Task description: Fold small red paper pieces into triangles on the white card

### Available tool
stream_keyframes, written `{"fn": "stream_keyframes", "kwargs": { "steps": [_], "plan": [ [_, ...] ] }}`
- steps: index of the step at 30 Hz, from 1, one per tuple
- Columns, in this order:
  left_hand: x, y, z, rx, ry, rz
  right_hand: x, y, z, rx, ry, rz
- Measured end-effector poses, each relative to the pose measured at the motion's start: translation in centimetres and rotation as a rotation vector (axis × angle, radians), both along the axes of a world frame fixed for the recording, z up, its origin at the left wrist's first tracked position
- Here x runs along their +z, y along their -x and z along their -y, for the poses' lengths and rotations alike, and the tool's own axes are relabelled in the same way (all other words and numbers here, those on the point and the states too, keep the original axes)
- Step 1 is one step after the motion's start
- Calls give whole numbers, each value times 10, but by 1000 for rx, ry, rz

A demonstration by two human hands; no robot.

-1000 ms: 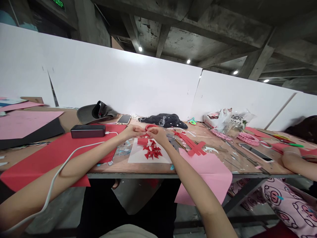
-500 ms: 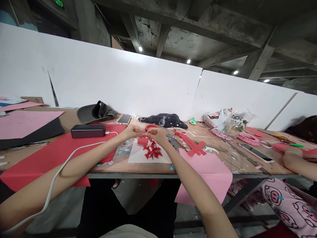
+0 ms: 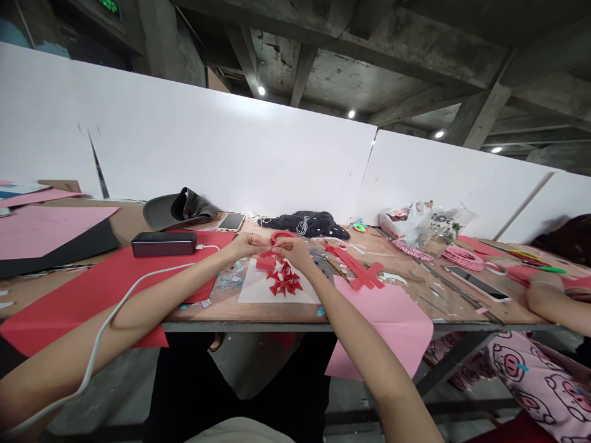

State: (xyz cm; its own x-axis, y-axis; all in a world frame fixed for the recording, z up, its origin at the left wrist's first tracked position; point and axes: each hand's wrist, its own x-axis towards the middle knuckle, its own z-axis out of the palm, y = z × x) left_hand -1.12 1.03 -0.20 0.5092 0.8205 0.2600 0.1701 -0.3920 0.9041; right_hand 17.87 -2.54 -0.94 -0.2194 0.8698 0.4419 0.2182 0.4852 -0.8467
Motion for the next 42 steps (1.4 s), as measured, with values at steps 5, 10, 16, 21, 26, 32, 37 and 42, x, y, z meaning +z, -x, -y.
{"fn": "stream_keyframes", "kwargs": {
  "steps": [5,10,16,21,26,32,37,42],
  "plan": [
    [-4,0,-5,-20,4,13,-2,-1,-2,10,0,21],
    [-4,1,-4,-42,-107,-31,-4,-2,-3,9,-2,25],
    [3,-5,11,-88,-251,-48,-2,-1,2,28,-6,116],
    [5,-8,17,-45,-351,16,0,1,3,-11,3,155],
    [1,-7,13,-16,-294,66,1,0,1,51,17,-2],
    [4,-7,12,-109,-43,61,1,-2,0,49,-49,-69],
    [2,-5,12,-63,-149,-40,5,0,3,30,-94,-20],
    [-5,-4,6,-121,-101,-45,6,0,3,-34,-148,23]
  ]
}}
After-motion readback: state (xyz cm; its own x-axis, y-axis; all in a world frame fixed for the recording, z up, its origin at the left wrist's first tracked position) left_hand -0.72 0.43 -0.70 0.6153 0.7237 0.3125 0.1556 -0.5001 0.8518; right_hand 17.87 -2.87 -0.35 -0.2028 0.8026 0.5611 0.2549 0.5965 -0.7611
